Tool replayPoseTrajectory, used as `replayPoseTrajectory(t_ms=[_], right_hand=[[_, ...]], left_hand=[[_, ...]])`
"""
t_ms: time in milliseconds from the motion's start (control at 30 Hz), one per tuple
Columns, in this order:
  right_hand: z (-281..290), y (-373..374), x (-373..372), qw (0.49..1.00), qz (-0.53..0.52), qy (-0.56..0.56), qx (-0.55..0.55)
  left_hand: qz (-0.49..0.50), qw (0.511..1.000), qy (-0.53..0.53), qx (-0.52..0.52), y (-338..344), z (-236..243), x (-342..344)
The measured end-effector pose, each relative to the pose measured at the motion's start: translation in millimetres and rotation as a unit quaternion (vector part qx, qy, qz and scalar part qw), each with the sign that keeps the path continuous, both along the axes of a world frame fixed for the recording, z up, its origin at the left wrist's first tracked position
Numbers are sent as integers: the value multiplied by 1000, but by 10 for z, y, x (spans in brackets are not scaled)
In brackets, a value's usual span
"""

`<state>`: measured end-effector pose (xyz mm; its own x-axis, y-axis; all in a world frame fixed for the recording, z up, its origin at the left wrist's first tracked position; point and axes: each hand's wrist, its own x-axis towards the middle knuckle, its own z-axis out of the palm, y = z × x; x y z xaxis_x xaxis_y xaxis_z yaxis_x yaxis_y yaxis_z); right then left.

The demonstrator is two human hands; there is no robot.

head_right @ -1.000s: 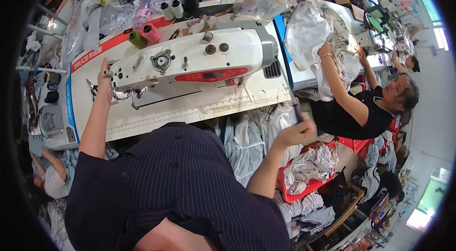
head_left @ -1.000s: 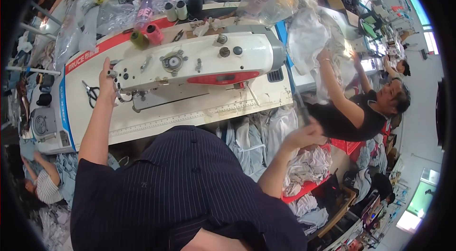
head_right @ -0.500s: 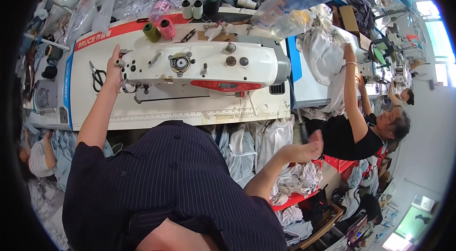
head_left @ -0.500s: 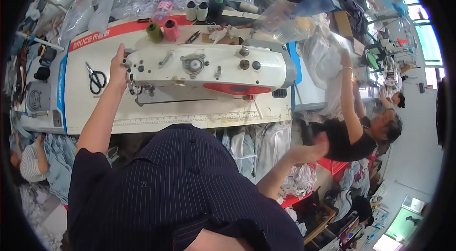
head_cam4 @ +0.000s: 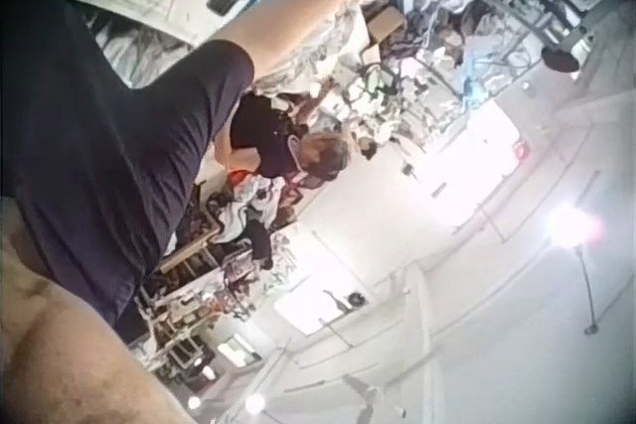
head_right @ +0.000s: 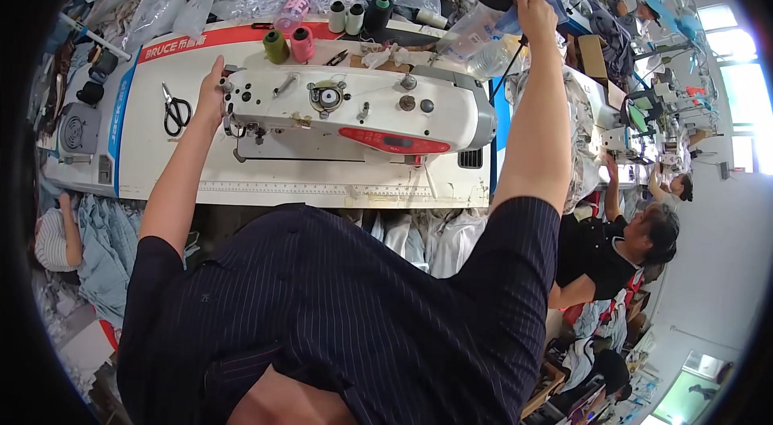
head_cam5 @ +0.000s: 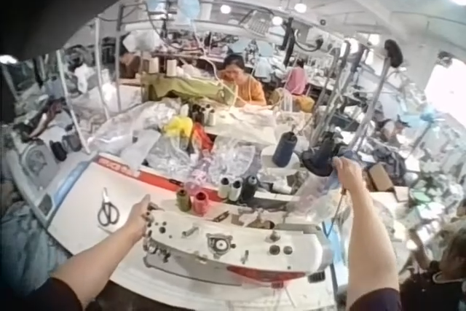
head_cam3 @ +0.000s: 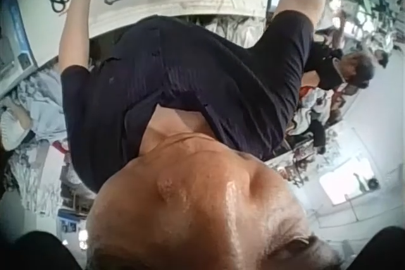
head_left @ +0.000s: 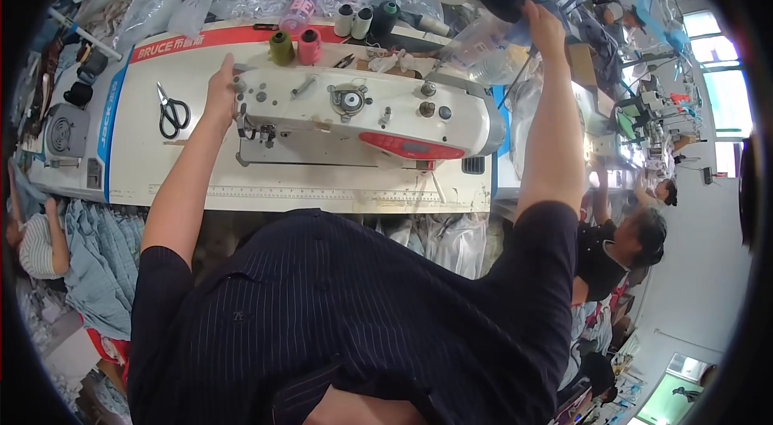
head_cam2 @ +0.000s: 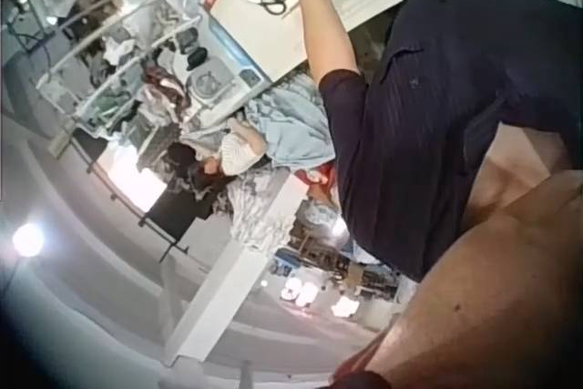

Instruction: Repairing a sewing machine using a screwdriver.

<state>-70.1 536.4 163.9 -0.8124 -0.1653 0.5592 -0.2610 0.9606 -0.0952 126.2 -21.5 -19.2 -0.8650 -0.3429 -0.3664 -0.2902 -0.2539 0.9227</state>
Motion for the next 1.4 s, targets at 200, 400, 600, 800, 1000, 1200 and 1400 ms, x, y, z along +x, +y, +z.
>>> replayPoseTrajectory(t_ms=[200, 400, 600, 800, 1000, 1200, 1400], right_hand=[[-46, 53, 360, 992, -89, 81, 40], [165, -35, 2131, 932, -86, 230, -268], [-847, -127, 3755, 825, -222, 362, -372], [-1178, -263, 4008, 798, -254, 298, -458], [-1156, -51, 3925, 645, -47, 301, -701], [430, -12, 4159, 776, 113, 442, -435], [708, -494, 2789, 974, -59, -86, -201]], left_hand=[[5, 1000, -6, -4, 37, -57, -55], [-1, 1000, -3, -7, -71, -105, 23], [-23, 999, -2, 36, 85, 92, 23], [-33, 998, -15, 49, 67, 116, 27], [-20, 999, -20, 45, 86, 120, 15], [-9, 999, -9, 40, 74, 80, 45], [2, 1000, -16, 27, -14, -20, 55]])
